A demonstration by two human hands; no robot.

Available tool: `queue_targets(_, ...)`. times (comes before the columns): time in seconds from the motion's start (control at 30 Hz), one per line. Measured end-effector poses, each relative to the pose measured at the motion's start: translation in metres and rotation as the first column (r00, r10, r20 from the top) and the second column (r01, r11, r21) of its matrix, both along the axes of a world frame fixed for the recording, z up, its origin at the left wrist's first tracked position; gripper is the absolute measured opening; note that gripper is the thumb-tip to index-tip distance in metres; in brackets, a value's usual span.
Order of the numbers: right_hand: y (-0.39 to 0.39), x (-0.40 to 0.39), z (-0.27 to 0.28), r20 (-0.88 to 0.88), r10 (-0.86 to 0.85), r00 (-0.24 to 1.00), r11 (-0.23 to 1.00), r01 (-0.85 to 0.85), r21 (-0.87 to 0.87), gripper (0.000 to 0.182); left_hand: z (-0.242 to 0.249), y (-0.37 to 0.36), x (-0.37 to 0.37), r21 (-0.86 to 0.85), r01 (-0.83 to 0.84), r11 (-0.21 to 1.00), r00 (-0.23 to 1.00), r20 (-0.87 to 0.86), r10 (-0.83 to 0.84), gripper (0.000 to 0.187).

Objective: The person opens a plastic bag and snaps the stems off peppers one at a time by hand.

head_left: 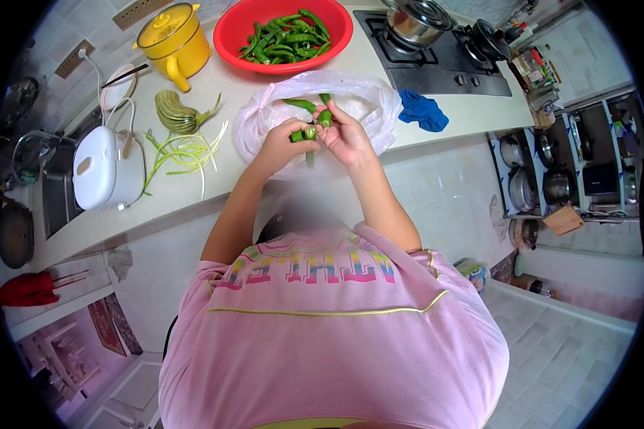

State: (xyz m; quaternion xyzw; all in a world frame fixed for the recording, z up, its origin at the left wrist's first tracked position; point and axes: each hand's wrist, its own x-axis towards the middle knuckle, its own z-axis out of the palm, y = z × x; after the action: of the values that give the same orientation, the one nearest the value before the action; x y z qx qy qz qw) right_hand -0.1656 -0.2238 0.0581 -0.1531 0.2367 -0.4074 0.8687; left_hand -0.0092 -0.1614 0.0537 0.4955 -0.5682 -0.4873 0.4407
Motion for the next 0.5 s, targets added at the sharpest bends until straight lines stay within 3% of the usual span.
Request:
queue_targets(0.07, 0.0, -0.006, -0.001, -0.043, 0.011, 0.999, 0.997, -0.014, -0.07, 0.02, 0.004, 0.001, -0.002, 0.302, -0.019, 0.953, 0.948, -0.297, 0.113, 0.02)
queue_targets(0.17, 0.013, -0.024, 0.009, -0.288, -0.015, 0.957, 0.959, -0.068, -0.277, 0.021, -0.006, 0.001, 0.014, 0.437, 0.062, 0.897, 0.701, -0.659, 0.272, 0.028)
queue_targets(0.23, 0.024, -0.038, 0.008, -0.498, -0.043, 0.866, 0.884, -0.199, -0.422, 0.021, -0.005, 0.003, 0.02, 0.443, 0.124, 0.888, 0.591, -0.752, 0.292, 0.031)
queue_targets(0.37, 0.052, -0.065, -0.01, -0.679, 0.016, 0.734, 0.787, -0.428, -0.444, 0.013, -0.012, 0.009, 0.026, 0.418, 0.224, 0.881, 0.449, -0.846, 0.287, 0.033)
queue_targets(0.4, 0.06, -0.068, -0.017, -0.661, 0.062, 0.748, 0.821, -0.415, -0.393, 0.01, -0.013, 0.009, 0.027, 0.402, 0.243, 0.883, 0.445, -0.855, 0.267, 0.032)
queue_targets(0.5, 0.076, -0.074, -0.062, -0.759, 0.122, 0.64, 0.8, -0.516, -0.306, 0.01, -0.012, 0.012, 0.026, 0.437, 0.184, 0.881, 0.59, -0.766, 0.257, 0.029)
